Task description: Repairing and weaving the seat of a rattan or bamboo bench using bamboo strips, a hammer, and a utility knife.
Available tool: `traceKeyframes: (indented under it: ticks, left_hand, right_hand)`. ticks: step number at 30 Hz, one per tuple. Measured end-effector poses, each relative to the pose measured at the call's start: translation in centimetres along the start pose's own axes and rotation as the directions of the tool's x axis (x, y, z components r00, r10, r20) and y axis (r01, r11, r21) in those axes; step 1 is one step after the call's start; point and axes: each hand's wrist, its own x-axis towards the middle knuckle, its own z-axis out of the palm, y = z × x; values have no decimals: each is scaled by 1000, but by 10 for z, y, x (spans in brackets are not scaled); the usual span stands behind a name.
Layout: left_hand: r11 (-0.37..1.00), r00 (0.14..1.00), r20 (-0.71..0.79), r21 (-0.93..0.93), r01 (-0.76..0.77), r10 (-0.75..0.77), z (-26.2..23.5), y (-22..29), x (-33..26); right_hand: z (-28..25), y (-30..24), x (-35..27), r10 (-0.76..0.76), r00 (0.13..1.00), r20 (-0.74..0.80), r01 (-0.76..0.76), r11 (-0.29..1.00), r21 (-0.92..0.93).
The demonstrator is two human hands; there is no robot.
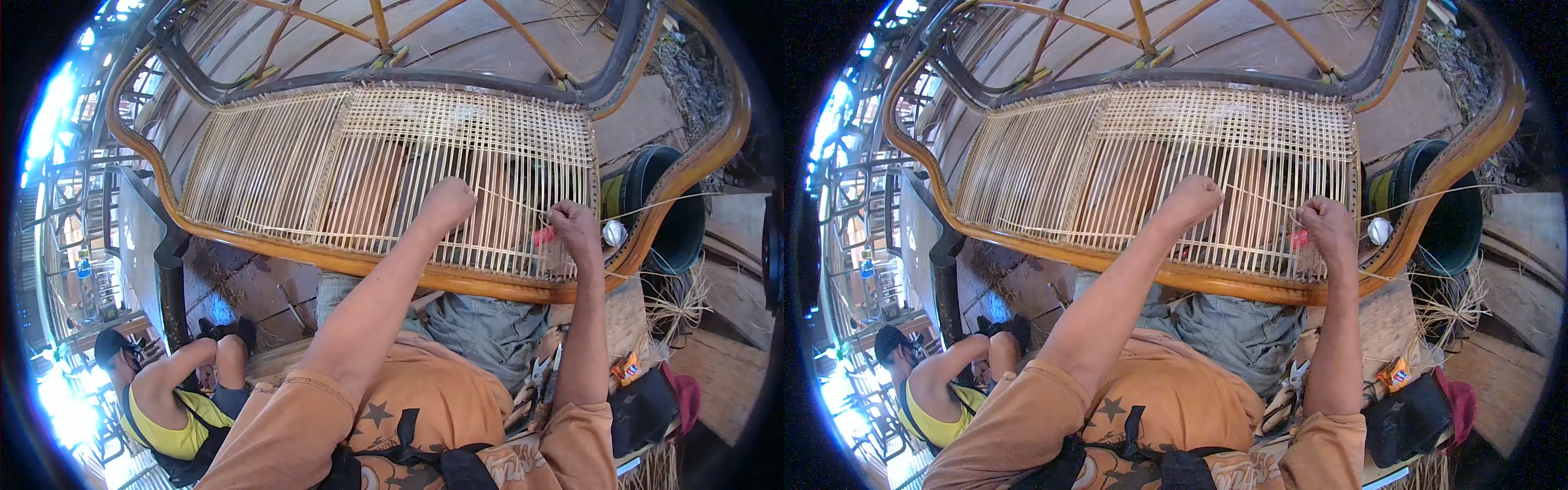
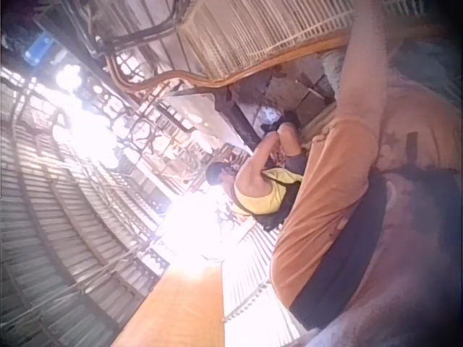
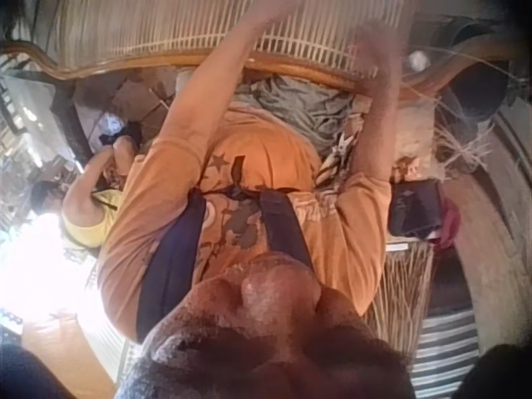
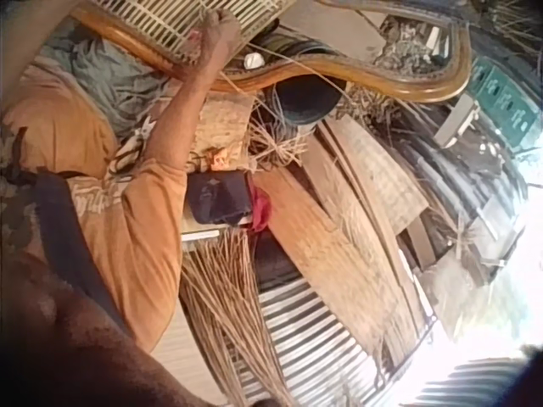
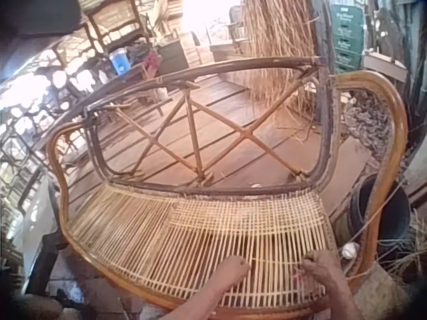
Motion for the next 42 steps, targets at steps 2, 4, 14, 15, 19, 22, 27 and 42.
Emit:
traceKeyframes:
  ticks: [2,4,14,15,19,22,27,42]
  left_hand:
    - [999,999,4,-5,-32,32,3,-4,6]
    - [999,999,16,-27,-27,28,3,-7,9]
    - [903,974,-123,410,-126,192,4,14,-23]
    - [908,974,-129,400,-123,188,2,10,-21]
    - [986,994,-84,151,-63,76,-2,-8,-2]
    - [991,991,-49,69,-117,121,-1,-18,9]
    - [988,990,-25,74,-139,141,-6,-16,10]
    - [964,985,-150,261,-42,84,-11,-1,-17]
  right_hand:
    - [0,5,1,-14,1000,-19,15,1000,15]
    - [-1,3,2,-7,1000,7,7,1000,20]
    - [-2,-15,1,69,997,-40,-74,987,-141]
    - [2,-15,2,70,997,-39,-74,991,-109]
    - [5,-8,-1,27,998,-48,-24,997,77]
    - [7,-2,-1,-27,998,-57,35,990,136]
    - [11,-14,-2,18,997,-71,-15,999,44]
    - [10,-9,-1,53,993,-109,-46,997,63]
